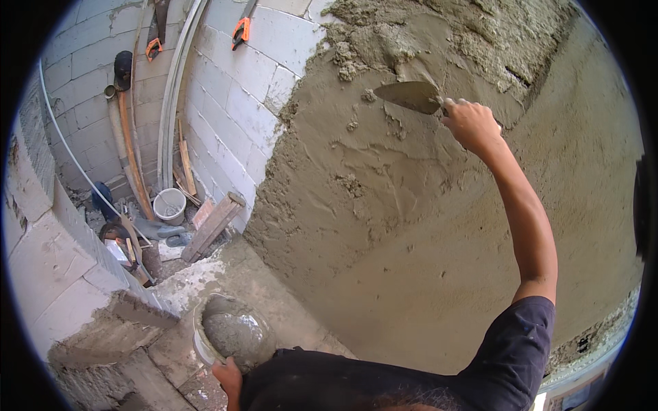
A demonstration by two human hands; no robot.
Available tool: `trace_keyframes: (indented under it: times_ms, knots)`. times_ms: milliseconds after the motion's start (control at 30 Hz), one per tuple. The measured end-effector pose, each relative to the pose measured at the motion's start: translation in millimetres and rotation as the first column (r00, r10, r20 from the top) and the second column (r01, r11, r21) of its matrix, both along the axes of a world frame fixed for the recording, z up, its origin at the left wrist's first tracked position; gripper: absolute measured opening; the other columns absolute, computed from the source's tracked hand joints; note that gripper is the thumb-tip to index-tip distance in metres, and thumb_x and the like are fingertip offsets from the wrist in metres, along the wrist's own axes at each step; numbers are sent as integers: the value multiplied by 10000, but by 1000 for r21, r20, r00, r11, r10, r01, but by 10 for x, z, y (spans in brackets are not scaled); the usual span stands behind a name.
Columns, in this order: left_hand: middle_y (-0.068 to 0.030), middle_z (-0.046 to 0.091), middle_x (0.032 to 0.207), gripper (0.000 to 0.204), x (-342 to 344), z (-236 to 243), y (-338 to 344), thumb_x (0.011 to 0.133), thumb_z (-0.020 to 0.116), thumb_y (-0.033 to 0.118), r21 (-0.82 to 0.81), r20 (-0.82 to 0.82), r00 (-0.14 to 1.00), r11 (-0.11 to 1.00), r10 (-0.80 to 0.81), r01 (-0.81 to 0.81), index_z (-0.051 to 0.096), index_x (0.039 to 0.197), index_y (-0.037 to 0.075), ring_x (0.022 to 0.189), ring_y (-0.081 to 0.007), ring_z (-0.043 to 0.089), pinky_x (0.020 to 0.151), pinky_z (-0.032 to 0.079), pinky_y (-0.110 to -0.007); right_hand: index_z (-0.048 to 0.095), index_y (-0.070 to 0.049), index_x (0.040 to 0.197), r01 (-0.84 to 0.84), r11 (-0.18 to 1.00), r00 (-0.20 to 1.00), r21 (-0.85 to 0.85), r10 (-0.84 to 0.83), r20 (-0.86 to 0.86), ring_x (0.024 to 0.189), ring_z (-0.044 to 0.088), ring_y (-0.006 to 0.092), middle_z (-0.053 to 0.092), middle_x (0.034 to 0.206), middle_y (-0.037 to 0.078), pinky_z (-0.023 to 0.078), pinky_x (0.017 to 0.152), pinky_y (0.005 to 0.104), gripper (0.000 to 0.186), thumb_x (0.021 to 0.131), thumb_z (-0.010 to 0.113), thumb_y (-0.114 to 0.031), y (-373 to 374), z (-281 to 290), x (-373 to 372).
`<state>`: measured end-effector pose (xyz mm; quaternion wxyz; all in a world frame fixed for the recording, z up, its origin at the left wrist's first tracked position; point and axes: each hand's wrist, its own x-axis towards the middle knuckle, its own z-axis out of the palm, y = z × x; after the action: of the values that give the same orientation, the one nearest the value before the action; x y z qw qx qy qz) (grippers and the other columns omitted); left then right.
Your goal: The person scoops mortar from a bucket with a trowel and applies it to a cinder block wall, spreading the mixture across the surface to plaster it.
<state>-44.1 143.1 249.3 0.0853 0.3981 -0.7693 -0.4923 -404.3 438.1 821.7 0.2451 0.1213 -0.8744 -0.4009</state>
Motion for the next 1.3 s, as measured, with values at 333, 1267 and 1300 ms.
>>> trace_keyframes:
  times_ms: [333,1267,1300]
  knots:
    - [-320,587,696,256,-254,-194,107,744,629,111,99,29,994,990,-107,104,541,743,-129,705,-472,611,695,448,-500,715,-37,1054,-37,999,995,-40,33,-89,986,700,346,704,1086,197,568,836,436,281,908,518,-173,-996,754,-1261]
    - [-293,674,866,377,-189,-303,-172,695,652,134,-53,308,937,986,165,-156,662,1011,-72,833,-453,659,756,493,-486,675,40,1031,38,767,999,-640,-26,29,995,697,376,710,1035,225,563,832,469,332,937,511,-233,-1336,-1376,-1871]
    - [-304,663,860,372,-161,-393,-218,697,647,143,-29,273,953,991,132,-129,656,994,-81,830,-468,644,753,486,-492,675,40,1031,51,769,999,-637,-39,32,995,697,376,710,1035,225,563,832,469,332,937,511,-233,-1208,-1350,-1815]
